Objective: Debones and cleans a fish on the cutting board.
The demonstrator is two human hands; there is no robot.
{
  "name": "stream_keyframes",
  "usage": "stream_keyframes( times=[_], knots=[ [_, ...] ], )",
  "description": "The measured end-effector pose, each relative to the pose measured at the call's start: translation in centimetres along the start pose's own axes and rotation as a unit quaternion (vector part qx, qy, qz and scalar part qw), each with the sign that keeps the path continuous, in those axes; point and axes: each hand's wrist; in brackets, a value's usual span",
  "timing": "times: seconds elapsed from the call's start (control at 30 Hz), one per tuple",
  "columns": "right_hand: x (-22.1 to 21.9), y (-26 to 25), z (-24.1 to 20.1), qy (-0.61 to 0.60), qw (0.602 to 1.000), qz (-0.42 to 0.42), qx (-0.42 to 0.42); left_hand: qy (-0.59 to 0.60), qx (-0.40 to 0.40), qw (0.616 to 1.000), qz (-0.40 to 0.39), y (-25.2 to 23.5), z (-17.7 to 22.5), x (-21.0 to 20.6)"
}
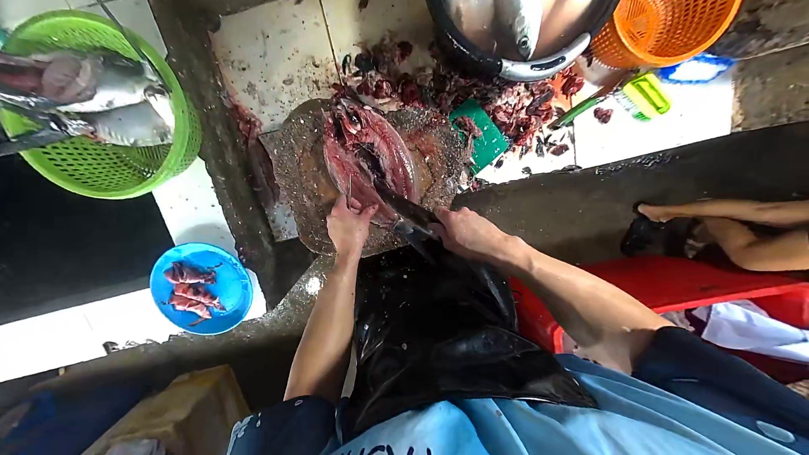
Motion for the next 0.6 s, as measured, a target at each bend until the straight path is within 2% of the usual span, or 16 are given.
stream_keyframes(
  times=[0.3, 0.37, 0.5, 0.6],
  knots=[
    [0.0, -2.9, -0.7, 0.012, 1.000, -0.019, 0.016, -0.029, 0.034, 0.999, -0.019, -1.1, 0.3, -0.1],
    [-0.1, -4.5, -0.5, -0.001, 0.999, -0.021, 0.046, -0.032, 0.034, 0.999, -0.022, -1.3, 0.5, 0.0],
    [-0.2, -5.8, 3.3, -0.051, 0.986, -0.054, 0.150, -0.032, 0.026, 0.999, -0.010, -1.0, 0.5, -0.1],
    [0.8, -6.9, 5.5, -0.040, 0.977, -0.119, 0.170, -0.035, 0.021, 0.999, -0.004, -1.0, 0.6, -0.1]
  ],
)
Point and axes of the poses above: each hand's wrist, its own y-axis away from the middle knuckle, its own x-axis out of the back of the hand, z = x × y, and after that the axes turned 8 degrees about z, right-handed
